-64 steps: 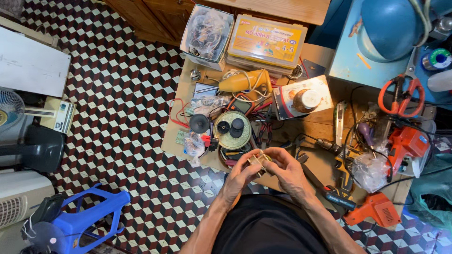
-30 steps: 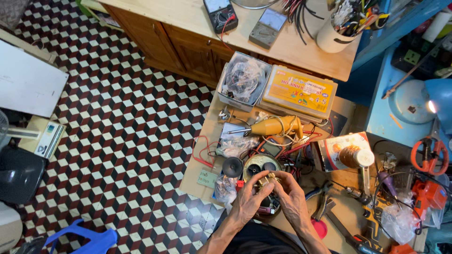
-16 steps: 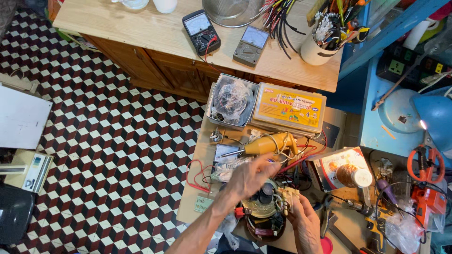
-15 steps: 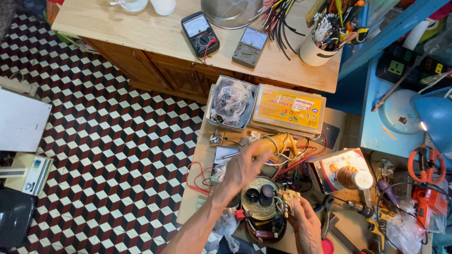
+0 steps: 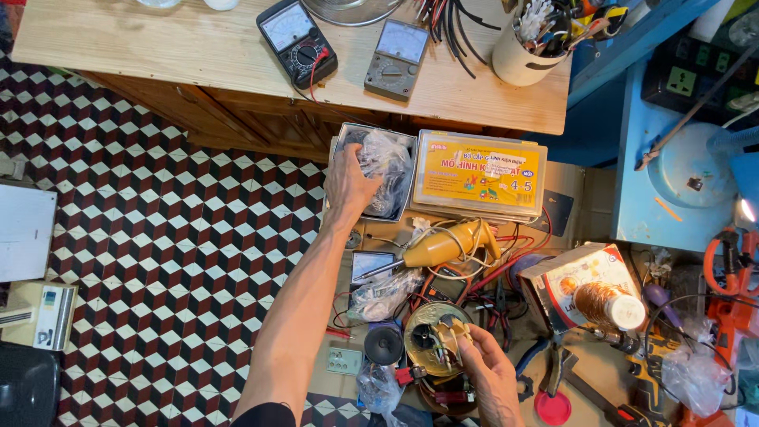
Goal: The person assembles small electronic components on a cluttered workbench. They handle a small cylindrical metal part, connect wires, and use a soldering iron to join components. The person also picks up a spool of copper wire and places it on a box.
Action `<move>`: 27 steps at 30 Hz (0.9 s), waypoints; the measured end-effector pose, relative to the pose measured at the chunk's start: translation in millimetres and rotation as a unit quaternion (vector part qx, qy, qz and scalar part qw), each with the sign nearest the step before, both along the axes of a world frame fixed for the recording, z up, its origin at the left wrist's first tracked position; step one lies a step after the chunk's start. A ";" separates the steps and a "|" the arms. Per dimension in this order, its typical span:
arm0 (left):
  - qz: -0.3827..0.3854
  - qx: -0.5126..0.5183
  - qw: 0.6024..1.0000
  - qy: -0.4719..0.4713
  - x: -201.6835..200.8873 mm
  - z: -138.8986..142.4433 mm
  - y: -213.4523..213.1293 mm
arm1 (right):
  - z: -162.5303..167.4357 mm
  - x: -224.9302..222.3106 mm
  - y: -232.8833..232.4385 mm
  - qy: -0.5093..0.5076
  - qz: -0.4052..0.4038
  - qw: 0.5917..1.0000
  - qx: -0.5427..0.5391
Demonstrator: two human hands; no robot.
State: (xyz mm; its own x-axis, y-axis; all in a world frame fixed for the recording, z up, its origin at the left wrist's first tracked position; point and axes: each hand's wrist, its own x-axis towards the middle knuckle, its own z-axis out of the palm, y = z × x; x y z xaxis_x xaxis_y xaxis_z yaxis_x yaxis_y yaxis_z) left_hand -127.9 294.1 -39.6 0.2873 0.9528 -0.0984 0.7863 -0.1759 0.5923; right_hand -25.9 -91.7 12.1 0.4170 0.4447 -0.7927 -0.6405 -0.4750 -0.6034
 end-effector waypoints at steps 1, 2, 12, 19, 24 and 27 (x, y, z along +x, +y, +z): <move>0.004 -0.016 1.000 -0.007 -2.3 0.7 3.1 | 1.7 2.3 3.0 0.003 0.004 1.000 -0.017; 0.014 -0.024 0.999 -0.029 -4.3 3.4 7.1 | 2.9 4.0 5.4 0.006 0.008 0.999 -0.033; 0.084 -0.178 0.931 -0.309 -24.2 36.8 30.0 | 2.2 22.0 11.2 0.016 -0.024 1.000 0.004; 0.069 -0.229 0.900 -0.364 -33.4 40.1 30.2 | -4.0 23.4 13.1 0.016 -0.023 0.999 0.027; -0.069 -0.075 0.993 -0.065 -29.6 37.3 22.7 | -13.5 26.4 12.2 0.017 -0.008 0.999 0.027; -0.146 0.011 0.984 0.098 -25.8 43.2 15.2 | -17.3 29.4 11.6 0.014 -0.006 1.000 0.022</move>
